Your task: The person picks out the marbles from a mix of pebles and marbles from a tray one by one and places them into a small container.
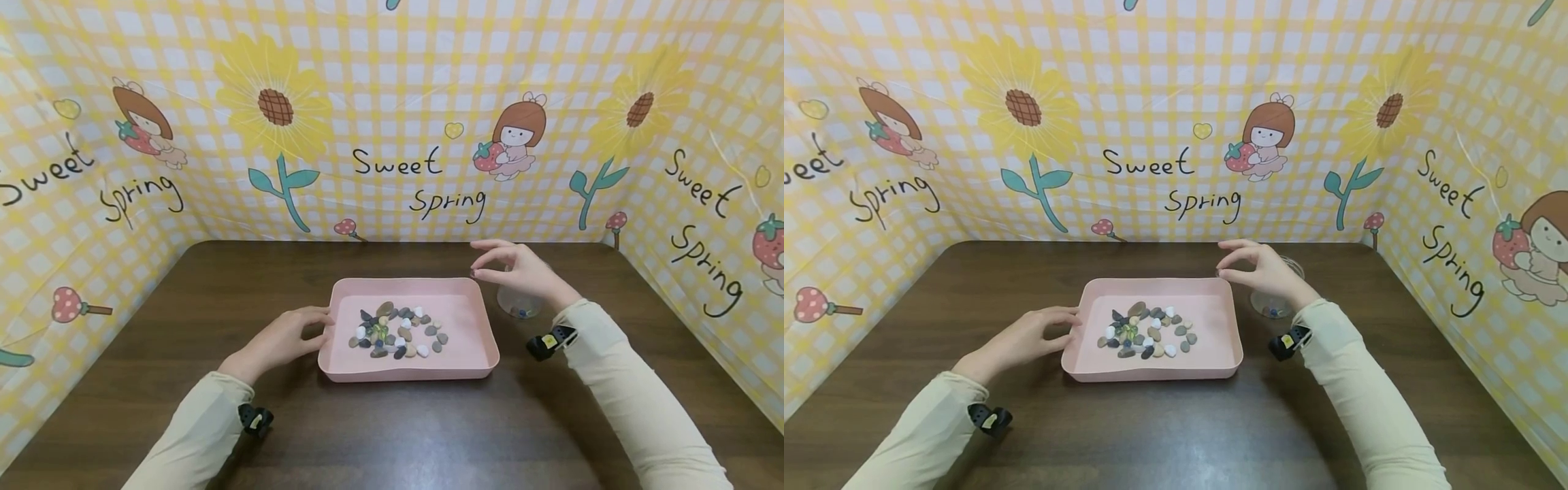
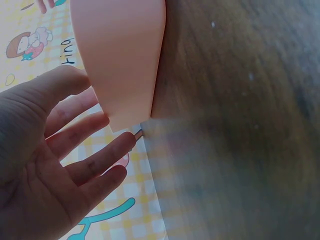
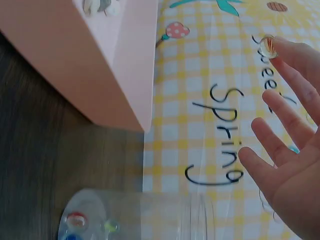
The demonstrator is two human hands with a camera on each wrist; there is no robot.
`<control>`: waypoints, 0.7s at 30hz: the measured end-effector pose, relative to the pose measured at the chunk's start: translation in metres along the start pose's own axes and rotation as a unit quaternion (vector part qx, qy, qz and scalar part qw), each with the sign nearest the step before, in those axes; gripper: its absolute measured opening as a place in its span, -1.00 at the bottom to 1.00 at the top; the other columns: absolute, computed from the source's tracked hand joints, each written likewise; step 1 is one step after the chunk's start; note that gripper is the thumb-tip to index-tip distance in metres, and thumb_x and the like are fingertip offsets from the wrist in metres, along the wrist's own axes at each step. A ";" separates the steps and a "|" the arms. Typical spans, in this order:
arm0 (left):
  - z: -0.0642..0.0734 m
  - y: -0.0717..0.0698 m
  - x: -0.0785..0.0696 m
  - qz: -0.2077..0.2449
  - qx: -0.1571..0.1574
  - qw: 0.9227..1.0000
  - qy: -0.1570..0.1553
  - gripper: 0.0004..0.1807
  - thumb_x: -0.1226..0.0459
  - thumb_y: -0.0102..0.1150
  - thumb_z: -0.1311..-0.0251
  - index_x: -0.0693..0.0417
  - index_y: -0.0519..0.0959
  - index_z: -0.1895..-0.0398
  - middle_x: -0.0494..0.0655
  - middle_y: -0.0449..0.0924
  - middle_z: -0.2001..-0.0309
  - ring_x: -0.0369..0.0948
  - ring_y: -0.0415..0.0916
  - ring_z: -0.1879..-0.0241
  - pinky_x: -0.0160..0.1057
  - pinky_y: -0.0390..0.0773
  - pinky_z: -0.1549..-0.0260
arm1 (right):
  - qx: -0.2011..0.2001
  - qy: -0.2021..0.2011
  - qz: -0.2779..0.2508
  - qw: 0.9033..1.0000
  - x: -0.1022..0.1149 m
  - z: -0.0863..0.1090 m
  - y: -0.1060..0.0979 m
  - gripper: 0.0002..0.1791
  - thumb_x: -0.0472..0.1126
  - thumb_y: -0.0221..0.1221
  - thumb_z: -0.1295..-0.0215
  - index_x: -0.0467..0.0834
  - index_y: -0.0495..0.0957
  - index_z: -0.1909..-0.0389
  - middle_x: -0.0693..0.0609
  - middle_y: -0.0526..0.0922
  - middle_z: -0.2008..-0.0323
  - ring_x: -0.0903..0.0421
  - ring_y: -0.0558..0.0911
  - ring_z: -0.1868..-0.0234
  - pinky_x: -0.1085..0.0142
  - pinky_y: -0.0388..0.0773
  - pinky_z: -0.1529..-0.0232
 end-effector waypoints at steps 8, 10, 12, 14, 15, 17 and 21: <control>0.000 -0.001 0.001 0.001 0.001 1.000 0.001 -0.68 0.26 0.16 -0.19 0.19 0.57 0.01 0.20 0.46 -0.20 0.12 0.39 -0.21 0.11 0.37 -0.20 | -0.041 0.024 -0.008 0.999 -0.017 0.014 -0.022 -0.77 -0.09 0.21 -0.21 -0.13 0.66 0.21 -0.03 0.41 -0.27 -0.04 0.30 -0.34 0.16 0.43 -0.13; 0.000 -0.001 0.000 0.002 0.000 1.000 0.003 -0.68 0.26 0.16 -0.18 0.20 0.57 0.01 0.20 0.46 -0.19 0.12 0.40 -0.20 0.11 0.37 -0.20 | -0.049 0.030 -0.012 0.998 -0.021 0.018 -0.026 -0.76 -0.08 0.21 -0.22 -0.14 0.65 0.20 -0.03 0.41 -0.28 -0.04 0.32 -0.33 0.28 0.44 -0.09; 0.000 -0.002 -0.001 0.002 0.000 1.000 0.004 -0.68 0.26 0.16 -0.18 0.20 0.57 0.02 0.20 0.46 -0.19 0.12 0.40 -0.20 0.12 0.37 -0.19 | -0.056 0.033 -0.016 0.998 -0.024 0.021 -0.029 -0.75 -0.09 0.20 -0.23 -0.16 0.65 0.18 -0.05 0.40 -0.28 -0.05 0.35 -0.31 0.40 0.43 -0.08; 0.000 -0.002 -0.001 0.002 0.001 1.000 0.004 -0.67 0.26 0.16 -0.18 0.21 0.57 0.01 0.21 0.46 -0.19 0.12 0.40 -0.20 0.12 0.37 -0.19 | -0.062 0.035 -0.023 0.997 -0.028 0.023 -0.032 -0.73 -0.10 0.19 -0.24 -0.18 0.64 0.17 -0.08 0.39 -0.29 -0.04 0.38 -0.30 0.48 0.43 -0.07; 0.000 -0.002 -0.001 0.002 0.001 1.000 0.004 -0.67 0.26 0.16 -0.18 0.21 0.57 0.01 0.21 0.46 -0.19 0.12 0.40 -0.20 0.12 0.37 -0.19 | -0.066 0.037 -0.025 0.997 -0.030 0.025 -0.033 -0.73 -0.10 0.19 -0.24 -0.19 0.64 0.16 -0.09 0.38 -0.29 0.00 0.40 -0.29 0.51 0.43 -0.09; 0.000 -0.001 -0.001 0.001 0.002 1.000 0.003 -0.67 0.26 0.16 -0.19 0.21 0.57 0.01 0.21 0.46 -0.20 0.12 0.39 -0.20 0.12 0.37 -0.19 | -0.079 0.040 -0.031 0.996 -0.033 0.027 -0.037 -0.72 -0.11 0.19 -0.24 -0.22 0.63 0.15 -0.13 0.38 -0.28 0.15 0.43 -0.26 0.51 0.42 -0.14; 0.001 0.000 -0.001 0.002 0.001 1.000 0.004 -0.67 0.26 0.15 -0.19 0.23 0.57 0.01 0.21 0.46 -0.20 0.12 0.39 -0.21 0.12 0.37 -0.20 | -0.110 0.046 -0.031 0.992 -0.040 0.031 -0.044 -0.70 -0.13 0.23 -0.20 -0.26 0.62 0.15 -0.17 0.40 -0.26 0.52 0.40 -0.12 0.48 0.38 -0.22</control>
Point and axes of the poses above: each hand's wrist, its own z-axis away from the middle knuckle, its own y-axis out of the palm, x = y × z, the point moved 9 cm from there along -z, towards the middle knuckle
